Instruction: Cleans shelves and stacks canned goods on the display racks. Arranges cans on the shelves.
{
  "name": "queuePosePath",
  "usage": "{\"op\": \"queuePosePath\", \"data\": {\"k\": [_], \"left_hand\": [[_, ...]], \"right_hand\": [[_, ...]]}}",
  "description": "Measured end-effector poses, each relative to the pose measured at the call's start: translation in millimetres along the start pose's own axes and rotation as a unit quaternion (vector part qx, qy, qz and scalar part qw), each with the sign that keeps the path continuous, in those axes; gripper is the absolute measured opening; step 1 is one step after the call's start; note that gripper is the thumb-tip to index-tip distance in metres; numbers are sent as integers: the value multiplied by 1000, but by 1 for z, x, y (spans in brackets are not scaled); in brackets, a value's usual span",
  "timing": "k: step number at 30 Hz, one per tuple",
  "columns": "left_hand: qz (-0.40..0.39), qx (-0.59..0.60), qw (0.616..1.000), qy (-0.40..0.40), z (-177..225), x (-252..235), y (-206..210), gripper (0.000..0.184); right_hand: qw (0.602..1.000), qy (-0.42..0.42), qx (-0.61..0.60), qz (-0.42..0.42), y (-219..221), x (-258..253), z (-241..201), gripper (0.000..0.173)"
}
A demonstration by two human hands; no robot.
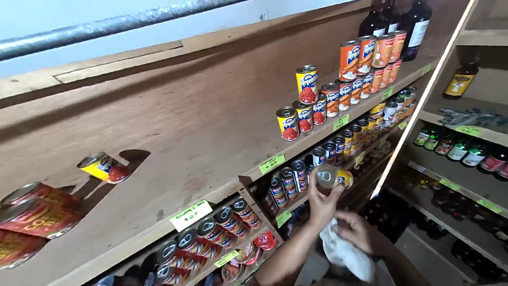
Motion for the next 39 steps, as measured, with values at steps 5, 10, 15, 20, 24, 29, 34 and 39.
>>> {"op": "queuePosePath", "data": {"k": [5,10,15,20,24,29,34,39], "left_hand": [[25,-56,985,159,94,-90,-17,74],[-36,-159,979,124,141,-216,-17,53],[-60,-204,977,19,111,-261,-7,41],[-78,-226,971,-2,103,-256,-10,45],[-174,-252,951,-45,98,-250,-22,77],[-155,-274,947,-61,89,-245,-29,61],[-144,-268,952,-36,85,-244,-27,56],[-159,-214,963,-26,90,-250,-27,62]], "right_hand": [[998,-17,43,-43,-17,1,9,23],[999,-24,21,33,-28,-3,14,21],[998,-49,31,13,-24,-7,21,24],[998,-47,36,15,-25,-8,30,25],[998,-50,44,18,-26,-9,35,28],[998,-49,46,3,-21,-11,38,28],[998,-47,47,-9,-15,-16,38,28],[998,-44,48,-18,-13,-16,42,29]]}}
Point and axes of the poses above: each hand's wrist, its own x-axis away from the middle knuckle, its own y-axis out of the palm, z = x × y, the point moved 3 cm from there along -x, towards the middle knuckle, and after that the axes turned 8 degrees about z, right-handed, at the moved point
